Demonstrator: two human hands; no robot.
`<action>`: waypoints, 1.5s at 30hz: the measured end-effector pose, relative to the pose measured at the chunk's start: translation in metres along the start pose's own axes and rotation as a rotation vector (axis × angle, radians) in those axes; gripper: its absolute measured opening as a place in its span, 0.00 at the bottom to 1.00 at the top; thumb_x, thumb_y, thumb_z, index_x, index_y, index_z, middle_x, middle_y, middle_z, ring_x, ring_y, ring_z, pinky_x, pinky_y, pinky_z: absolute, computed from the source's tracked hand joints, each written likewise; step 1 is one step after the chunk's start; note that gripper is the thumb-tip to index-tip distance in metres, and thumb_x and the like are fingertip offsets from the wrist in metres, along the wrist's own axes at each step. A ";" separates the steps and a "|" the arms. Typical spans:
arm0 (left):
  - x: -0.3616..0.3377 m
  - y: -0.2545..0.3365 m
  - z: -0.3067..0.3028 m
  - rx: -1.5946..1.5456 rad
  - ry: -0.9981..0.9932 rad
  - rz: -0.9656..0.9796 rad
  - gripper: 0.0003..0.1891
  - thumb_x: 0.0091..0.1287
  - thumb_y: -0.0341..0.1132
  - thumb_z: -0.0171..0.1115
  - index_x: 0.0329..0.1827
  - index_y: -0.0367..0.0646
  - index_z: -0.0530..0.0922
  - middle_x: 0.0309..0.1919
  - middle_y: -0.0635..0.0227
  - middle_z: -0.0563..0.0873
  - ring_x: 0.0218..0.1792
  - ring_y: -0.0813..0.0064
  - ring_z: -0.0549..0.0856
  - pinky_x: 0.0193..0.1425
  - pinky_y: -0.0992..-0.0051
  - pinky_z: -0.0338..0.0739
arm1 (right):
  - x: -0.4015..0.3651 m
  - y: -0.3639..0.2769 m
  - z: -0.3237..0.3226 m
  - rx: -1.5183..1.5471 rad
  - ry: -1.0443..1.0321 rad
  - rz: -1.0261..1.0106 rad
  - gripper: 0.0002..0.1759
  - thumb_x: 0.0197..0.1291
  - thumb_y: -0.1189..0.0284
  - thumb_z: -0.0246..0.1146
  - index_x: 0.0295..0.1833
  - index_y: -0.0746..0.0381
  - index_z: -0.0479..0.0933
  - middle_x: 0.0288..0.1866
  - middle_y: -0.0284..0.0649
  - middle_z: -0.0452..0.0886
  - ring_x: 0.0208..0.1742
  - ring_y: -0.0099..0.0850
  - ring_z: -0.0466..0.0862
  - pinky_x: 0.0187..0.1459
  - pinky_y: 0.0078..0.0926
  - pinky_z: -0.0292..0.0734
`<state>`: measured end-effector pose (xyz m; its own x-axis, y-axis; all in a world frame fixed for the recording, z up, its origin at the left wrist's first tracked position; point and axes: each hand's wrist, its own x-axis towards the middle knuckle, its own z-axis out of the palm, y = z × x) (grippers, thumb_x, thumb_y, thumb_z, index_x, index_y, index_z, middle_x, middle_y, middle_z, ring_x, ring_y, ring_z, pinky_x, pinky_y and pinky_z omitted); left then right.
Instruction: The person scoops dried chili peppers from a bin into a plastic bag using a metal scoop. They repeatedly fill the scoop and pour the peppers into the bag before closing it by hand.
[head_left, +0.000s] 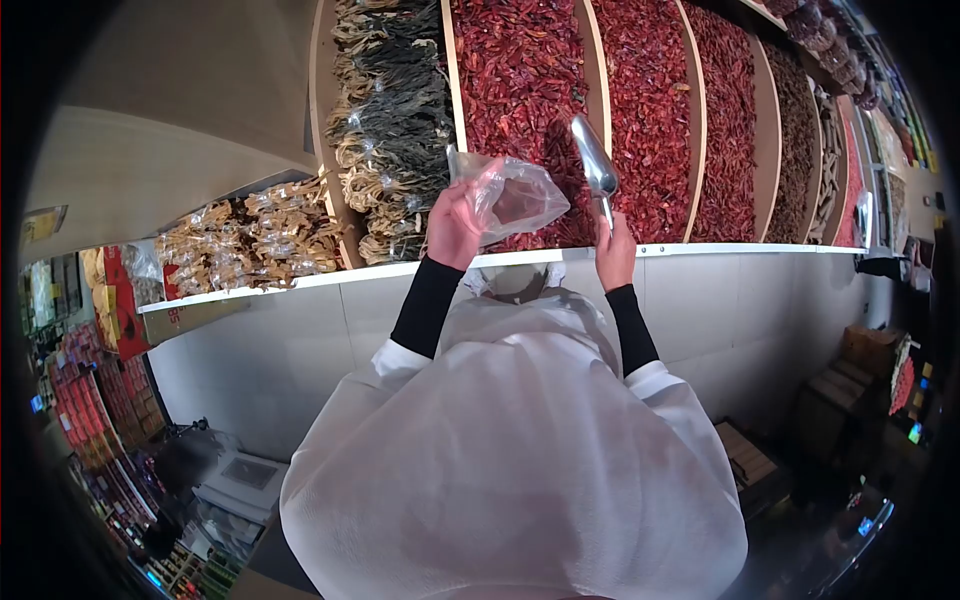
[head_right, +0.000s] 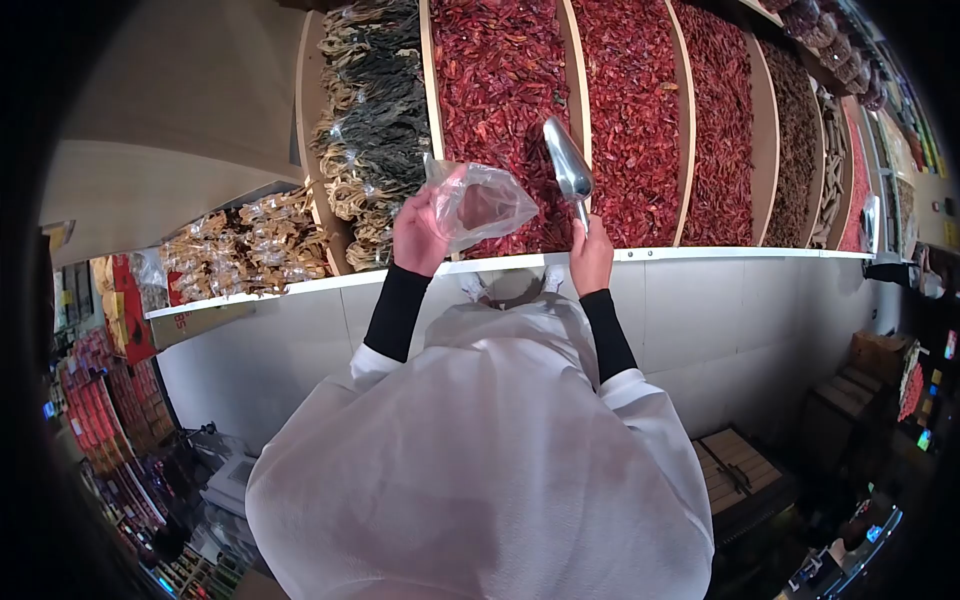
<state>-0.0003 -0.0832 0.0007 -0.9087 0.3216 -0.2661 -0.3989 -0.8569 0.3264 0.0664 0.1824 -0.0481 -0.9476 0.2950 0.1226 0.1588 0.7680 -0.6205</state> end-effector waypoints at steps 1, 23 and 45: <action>0.007 -0.006 0.000 0.005 0.002 0.008 0.15 0.71 0.34 0.48 0.57 0.37 0.73 0.57 0.59 0.80 0.57 0.70 0.80 0.63 0.72 0.72 | 0.002 0.004 -0.007 0.147 0.010 0.022 0.14 0.72 0.65 0.53 0.43 0.66 0.73 0.26 0.50 0.77 0.27 0.49 0.79 0.30 0.42 0.73; 0.060 -0.239 0.175 1.178 -0.014 0.288 0.12 0.72 0.34 0.47 0.32 0.41 0.76 0.17 0.83 0.66 0.19 0.91 0.61 0.24 0.83 0.52 | 0.048 0.175 -0.166 0.602 -0.444 -0.116 0.14 0.71 0.62 0.57 0.38 0.63 0.75 0.18 0.38 0.71 0.18 0.35 0.73 0.21 0.32 0.65; -0.025 -0.355 0.151 0.788 0.184 0.314 0.09 0.73 0.36 0.42 0.35 0.45 0.70 0.49 0.48 0.86 0.25 0.86 0.76 0.26 0.84 0.69 | -0.038 0.249 -0.294 0.449 -0.702 0.088 0.19 0.72 0.61 0.52 0.41 0.64 0.81 0.21 0.37 0.72 0.23 0.24 0.71 0.29 0.24 0.68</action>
<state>0.1457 0.2738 0.0282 -0.9838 -0.0118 -0.1791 -0.1642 -0.3445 0.9243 0.2234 0.5296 0.0203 -0.9130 -0.1936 -0.3590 0.2553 0.4152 -0.8732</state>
